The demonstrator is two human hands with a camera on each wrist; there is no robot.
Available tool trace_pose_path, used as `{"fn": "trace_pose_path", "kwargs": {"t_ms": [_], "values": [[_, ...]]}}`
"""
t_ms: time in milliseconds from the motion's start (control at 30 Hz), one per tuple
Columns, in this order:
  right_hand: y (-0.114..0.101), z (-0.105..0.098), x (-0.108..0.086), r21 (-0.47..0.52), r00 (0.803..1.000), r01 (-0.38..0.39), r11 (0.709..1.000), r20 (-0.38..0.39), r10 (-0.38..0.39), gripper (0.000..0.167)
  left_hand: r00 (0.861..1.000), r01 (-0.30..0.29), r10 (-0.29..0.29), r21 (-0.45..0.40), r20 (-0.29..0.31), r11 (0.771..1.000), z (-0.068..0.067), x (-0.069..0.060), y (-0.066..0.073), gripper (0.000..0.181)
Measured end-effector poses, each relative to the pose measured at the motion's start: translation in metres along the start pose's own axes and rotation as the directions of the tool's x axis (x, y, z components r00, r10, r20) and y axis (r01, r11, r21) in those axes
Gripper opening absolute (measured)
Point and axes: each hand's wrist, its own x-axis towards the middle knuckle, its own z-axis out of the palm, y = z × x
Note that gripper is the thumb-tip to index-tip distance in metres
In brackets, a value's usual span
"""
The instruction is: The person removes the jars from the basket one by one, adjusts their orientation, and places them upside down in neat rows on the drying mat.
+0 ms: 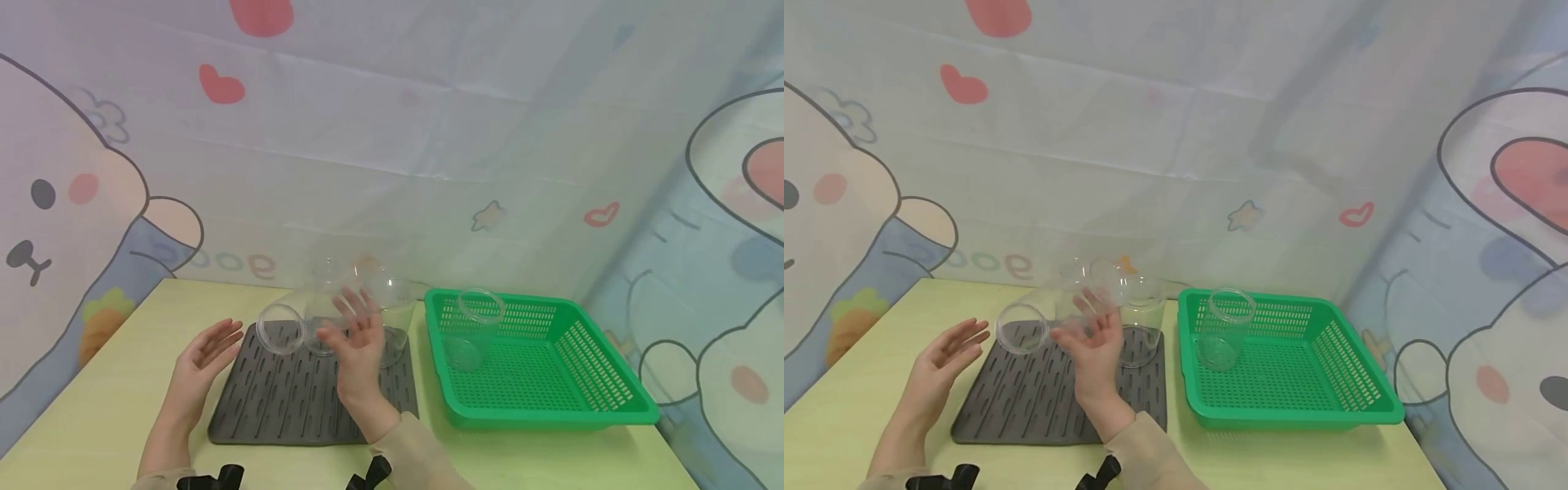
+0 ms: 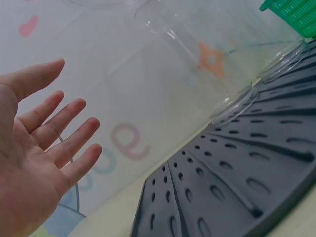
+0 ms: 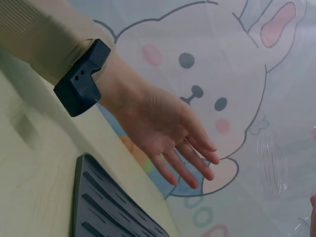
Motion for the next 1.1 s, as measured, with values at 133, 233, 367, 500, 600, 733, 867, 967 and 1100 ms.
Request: {"fn": "trace_pose_path", "kwargs": {"t_ms": [133,233,367,500,600,733,867,967,1100], "values": [[0.004,0.006,0.003,-0.017,0.998,0.051,0.999,0.02,-0.051,0.073,0.999,0.024,-0.023,0.01,-0.031,1.0,-0.006,-0.003,-0.009,0.046],[0.006,0.01,0.005,-0.019,0.999,0.051,0.999,0.016,-0.05,0.069,0.998,0.035,-0.034,0.009,-0.045,0.999,-0.009,-0.004,-0.014,0.046],[0.011,0.014,0.008,-0.072,0.998,0.05,0.996,0.043,-0.047,0.079,0.997,0.054,-0.053,0.007,-0.06,0.999,-0.011,-0.004,-0.021,0.048],[0.017,0.018,0.011,-0.22,0.988,0.112,0.969,0.127,-0.085,0.086,0.993,0.09,-0.09,0.001,-0.071,0.996,-0.01,-0.002,-0.027,0.053],[0.022,0.022,0.013,-0.353,0.977,0.171,0.92,0.178,-0.113,0.08,0.989,0.125,-0.124,0.009,-0.076,0.992,-0.011,-0.002,-0.029,0.058],[0.031,0.027,0.015,-0.474,0.968,0.211,0.855,0.221,-0.117,0.073,0.982,0.173,-0.166,0.066,-0.094,0.983,-0.014,-0.002,-0.03,0.061],[0.041,0.029,0.017,-0.518,0.968,0.191,0.834,0.242,-0.071,0.076,0.973,0.215,-0.202,0.115,-0.114,0.97,-0.017,-0.002,-0.033,0.061],[0.048,0.03,0.018,-0.562,0.976,0.132,0.817,0.216,-0.009,0.076,0.966,0.245,-0.23,0.136,-0.119,0.96,-0.019,-0.002,-0.035,0.063],[0.055,0.03,0.02,-0.621,0.984,0.032,0.784,0.158,0.085,0.077,0.958,0.277,-0.264,0.117,-0.116,0.954,-0.019,-0.001,-0.036,0.065]]}}
